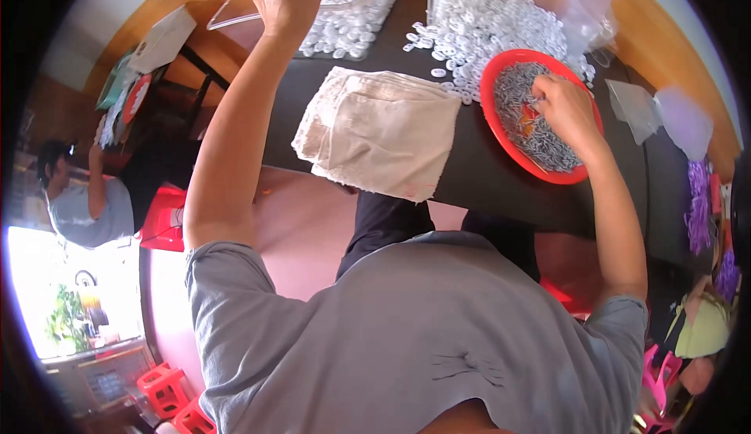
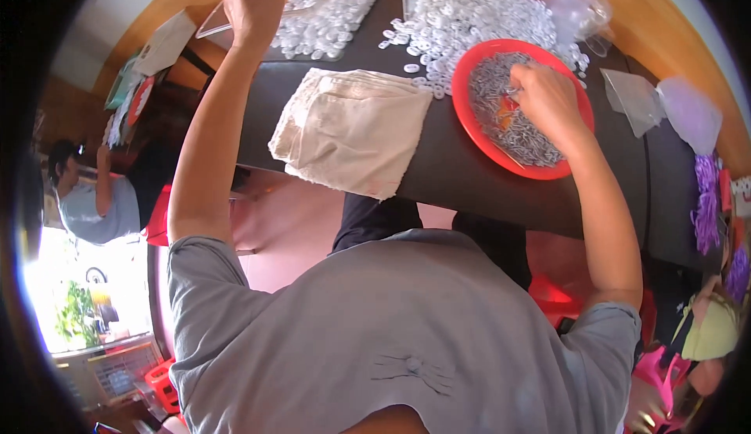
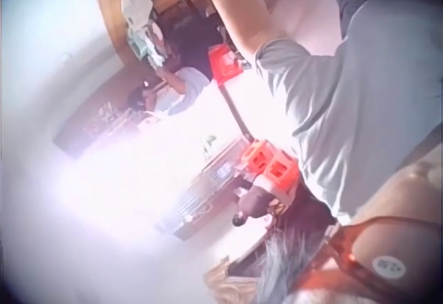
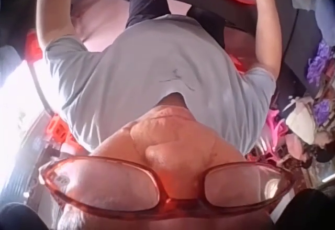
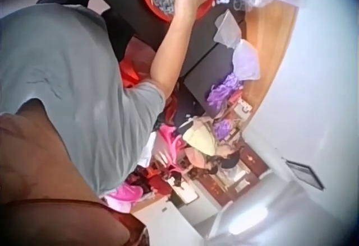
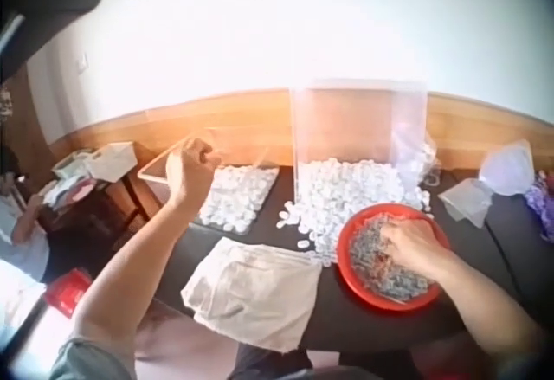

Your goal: Assembling small white plastic components with metal springs or pins.

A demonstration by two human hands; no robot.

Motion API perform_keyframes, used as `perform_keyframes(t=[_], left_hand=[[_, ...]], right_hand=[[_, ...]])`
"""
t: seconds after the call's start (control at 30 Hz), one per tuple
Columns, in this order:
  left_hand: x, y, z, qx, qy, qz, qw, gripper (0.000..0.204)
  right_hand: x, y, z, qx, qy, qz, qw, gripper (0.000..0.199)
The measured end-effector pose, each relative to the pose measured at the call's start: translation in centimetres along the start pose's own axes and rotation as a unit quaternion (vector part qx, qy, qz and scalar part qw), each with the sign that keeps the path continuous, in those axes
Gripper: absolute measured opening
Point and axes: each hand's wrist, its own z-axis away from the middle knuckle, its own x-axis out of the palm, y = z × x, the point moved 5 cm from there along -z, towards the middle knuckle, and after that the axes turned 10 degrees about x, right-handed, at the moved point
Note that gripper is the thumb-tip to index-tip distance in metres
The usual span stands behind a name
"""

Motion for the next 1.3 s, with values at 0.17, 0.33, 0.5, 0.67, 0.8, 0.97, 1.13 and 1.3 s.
perform_keyframes(t=[0.17, 0.33, 0.5, 0.67, 0.8, 0.97, 1.13, 1.3], left_hand=[[4.0, 8.3, 2.1, -0.047, -0.093, 0.357, 0.928, 0.007], [10.8, 11.5, 5.5, 0.010, -0.294, 0.225, 0.929, 0.017], [14.3, 11.2, 8.3, 0.006, -0.441, 0.190, 0.877, 0.026], [15.3, 10.3, 9.1, -0.030, -0.402, 0.261, 0.877, 0.016], [15.1, 9.9, 9.1, -0.013, -0.406, 0.247, 0.880, 0.010], [13.1, 11.8, 7.8, 0.027, -0.362, 0.234, 0.902, 0.009], [12.5, 14.9, 8.0, 0.091, -0.400, 0.258, 0.875, 0.009], [12.9, 13.8, 8.5, 0.035, -0.435, 0.236, 0.868, 0.012]], right_hand=[[-0.5, -0.3, -0.7, -0.011, 0.022, -0.057, 0.998, 0.009], [-1.2, -0.6, -0.6, 0.010, 0.047, -0.120, 0.992, 0.013], [-1.6, 0.0, 0.1, 0.028, 0.019, -0.199, 0.979, 0.010], [-0.8, 1.8, -0.1, 0.028, -0.038, -0.331, 0.943, 0.003], [-0.6, 1.9, 0.0, 0.021, -0.058, -0.414, 0.908, 0.003], [-1.1, 2.0, 0.0, 0.023, -0.061, -0.424, 0.903, 0.009], [-0.9, 1.9, 0.1, 0.028, -0.057, -0.428, 0.901, 0.010], [-1.4, 1.4, 0.1, 0.020, -0.035, -0.394, 0.918, 0.009]])
